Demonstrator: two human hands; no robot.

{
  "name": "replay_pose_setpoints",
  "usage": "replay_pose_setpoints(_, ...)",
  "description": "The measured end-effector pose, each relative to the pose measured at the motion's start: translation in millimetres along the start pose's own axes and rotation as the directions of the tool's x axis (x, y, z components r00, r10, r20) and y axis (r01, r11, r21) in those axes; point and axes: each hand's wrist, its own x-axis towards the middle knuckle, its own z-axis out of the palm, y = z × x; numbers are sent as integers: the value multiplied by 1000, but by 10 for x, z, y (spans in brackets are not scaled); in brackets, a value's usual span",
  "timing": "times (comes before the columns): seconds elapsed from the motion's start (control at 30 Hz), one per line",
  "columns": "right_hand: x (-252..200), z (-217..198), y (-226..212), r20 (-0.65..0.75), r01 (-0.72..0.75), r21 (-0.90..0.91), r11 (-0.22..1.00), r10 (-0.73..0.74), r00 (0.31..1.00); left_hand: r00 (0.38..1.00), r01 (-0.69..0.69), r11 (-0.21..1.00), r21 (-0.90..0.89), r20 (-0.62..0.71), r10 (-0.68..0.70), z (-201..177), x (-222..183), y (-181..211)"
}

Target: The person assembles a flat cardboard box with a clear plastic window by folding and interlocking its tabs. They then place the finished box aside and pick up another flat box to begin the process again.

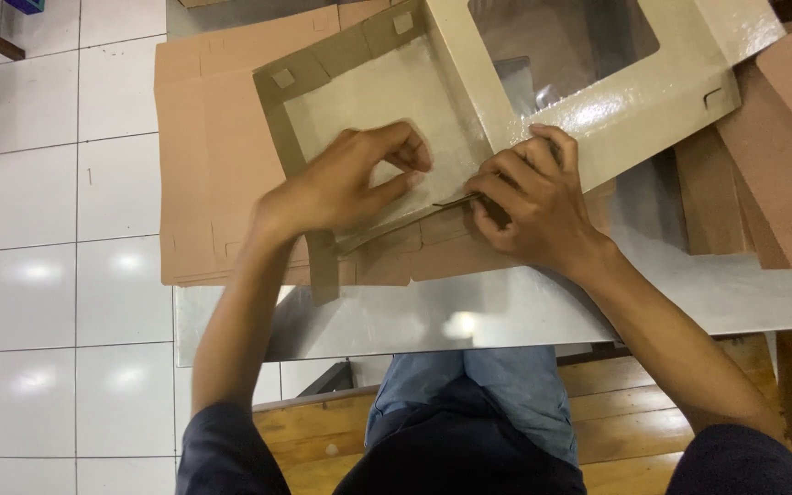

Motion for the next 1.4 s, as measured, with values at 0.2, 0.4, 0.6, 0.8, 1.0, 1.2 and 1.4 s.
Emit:
replay_pose_setpoints(0.2, -52, -22, 122, -36, -4, -11, 1000, 4, 999, 999, 33, 908, 418, -1, -36, -71, -810, -138)
replay_pose_setpoints(0.4, -30, -79, 138, -11, 79, -128, 989, -81, 997, 996, 27, 856, 516, 54, -65, 196, -1342, -219)
replay_pose_setpoints(0.6, -10, -169, 230, 3, 130, -2, 992, -130, 992, 957, -122, 919, 374, -202, 209, 144, -1520, -529)
replay_pose_setpoints(0.8, -33, -186, 291, 34, 42, 81, 996, -45, 998, 844, -107, 988, 112, -515, 149, 193, -1485, -574)
replay_pose_setpoints(1.0, -36, -202, 301, 63, 24, 124, 992, -32, 997, 640, 13, 998, 68, -767, 44, 424, -1309, -686)
replay_pose_setpoints(1.2, 43, -251, 160, 202, 131, -91, 987, -111, 973, 760, -19, 883, 468, -567, 317, 368, -1003, -561)
replay_pose_setpoints(1.4, 284, -145, -184, 112, 284, -83, 955, -274, 955, 894, -165, 881, 443, -310, 323, 335, -672, -629)
